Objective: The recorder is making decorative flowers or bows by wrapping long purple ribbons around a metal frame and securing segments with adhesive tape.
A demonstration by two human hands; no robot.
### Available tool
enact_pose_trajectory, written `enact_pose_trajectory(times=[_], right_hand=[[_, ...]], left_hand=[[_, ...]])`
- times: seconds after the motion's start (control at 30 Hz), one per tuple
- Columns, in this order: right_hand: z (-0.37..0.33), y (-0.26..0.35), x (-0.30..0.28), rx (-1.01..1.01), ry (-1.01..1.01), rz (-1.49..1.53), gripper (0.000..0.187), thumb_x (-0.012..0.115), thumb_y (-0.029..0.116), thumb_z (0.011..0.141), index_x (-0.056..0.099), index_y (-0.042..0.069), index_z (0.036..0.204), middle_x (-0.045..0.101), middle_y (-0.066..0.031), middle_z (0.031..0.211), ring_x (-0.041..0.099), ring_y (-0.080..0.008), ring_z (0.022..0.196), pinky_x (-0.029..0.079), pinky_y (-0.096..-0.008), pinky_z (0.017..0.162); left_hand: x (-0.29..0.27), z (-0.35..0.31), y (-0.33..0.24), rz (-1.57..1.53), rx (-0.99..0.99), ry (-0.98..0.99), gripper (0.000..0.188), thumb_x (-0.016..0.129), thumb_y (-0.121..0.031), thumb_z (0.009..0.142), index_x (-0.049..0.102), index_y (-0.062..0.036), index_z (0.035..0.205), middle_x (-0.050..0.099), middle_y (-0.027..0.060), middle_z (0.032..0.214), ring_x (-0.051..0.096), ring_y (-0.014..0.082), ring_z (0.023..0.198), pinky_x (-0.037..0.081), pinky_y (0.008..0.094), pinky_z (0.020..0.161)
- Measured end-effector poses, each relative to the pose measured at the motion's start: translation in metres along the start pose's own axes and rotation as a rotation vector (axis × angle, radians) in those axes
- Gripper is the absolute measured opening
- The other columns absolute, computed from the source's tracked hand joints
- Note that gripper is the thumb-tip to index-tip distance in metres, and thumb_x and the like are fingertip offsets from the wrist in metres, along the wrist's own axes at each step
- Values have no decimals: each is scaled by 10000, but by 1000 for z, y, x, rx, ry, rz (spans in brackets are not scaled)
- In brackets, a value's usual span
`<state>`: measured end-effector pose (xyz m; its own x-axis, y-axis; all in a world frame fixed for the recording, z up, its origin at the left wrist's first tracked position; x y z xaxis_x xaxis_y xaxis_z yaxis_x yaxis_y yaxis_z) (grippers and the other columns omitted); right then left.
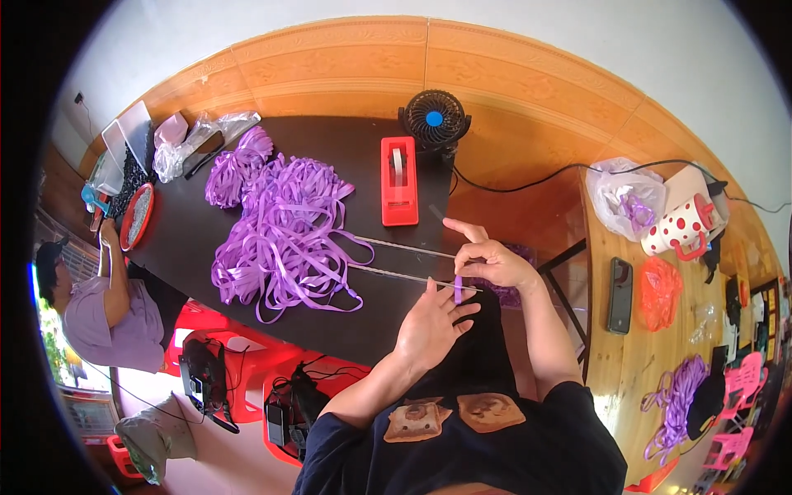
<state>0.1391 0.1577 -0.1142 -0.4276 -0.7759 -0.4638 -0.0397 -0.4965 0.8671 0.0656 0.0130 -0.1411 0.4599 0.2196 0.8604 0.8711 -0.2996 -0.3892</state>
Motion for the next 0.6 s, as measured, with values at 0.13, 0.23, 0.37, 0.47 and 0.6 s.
enact_pose_trajectory(times=[0.13, 0.23, 0.37, 0.47, 0.6], right_hand=[[-12, -27, 5, 4, -34, 203, 64, 701, 76, 764, 683, 97, 822, 294, -169, 1491, 254, -275, 1370, 204, -422, 1082], [-18, -48, 16, 11, -22, 537, 238, 707, 88, 756, 702, 124, 991, 294, -178, 1489, 223, -263, 1392, 201, -428, 1086], [-15, -53, 33, -131, -78, 1024, 636, 743, 234, 737, 500, 178, 1322, 265, -173, 1502, 211, -294, 1400, 224, -417, 1077], [-5, -53, 46, -169, -102, 1229, 864, 766, 362, 714, 331, 190, 1441, 241, -162, 1512, 207, -326, 1400, 231, -396, 1074], [7, -66, 68, -187, -199, 1332, 886, 763, 308, 726, 287, 119, 1449, 316, -107, 1477, 290, -283, 1364, 248, -455, 1090]], left_hand=[[2, 0, -1, -4, -4, 5, 615, 312, -541, 968, 432, -32, 1291, 502, 83, 1244, 479, 228, 1110, 353, 369, 907], [3, 0, -1, 0, 2, -13, 654, 325, -558, 955, 423, -15, 1307, 510, 107, 1243, 480, 251, 1128, 360, 363, 893], [1, 2, 0, -8, 6, -17, 650, 325, -558, 955, 429, -15, 1296, 512, 106, 1236, 479, 254, 1128, 360, 365, 893], [2, 1, -1, 4, 10, -22, 648, 325, -558, 955, 429, -16, 1294, 511, 105, 1239, 479, 256, 1127, 359, 365, 895], [3, 3, 0, -4, 3, -8, 648, 329, -562, 952, 431, -18, 1289, 521, 102, 1226, 481, 252, 1124, 358, 365, 899]])
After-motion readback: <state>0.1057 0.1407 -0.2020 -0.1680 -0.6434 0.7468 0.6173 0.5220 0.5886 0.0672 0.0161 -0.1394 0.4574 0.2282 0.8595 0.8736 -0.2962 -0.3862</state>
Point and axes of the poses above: each hand's wrist, its own z-axis towards the middle knuckle, its own x-axis out of the palm, y = z × x, the point moved 5 cm from there along z, towards the middle knuckle
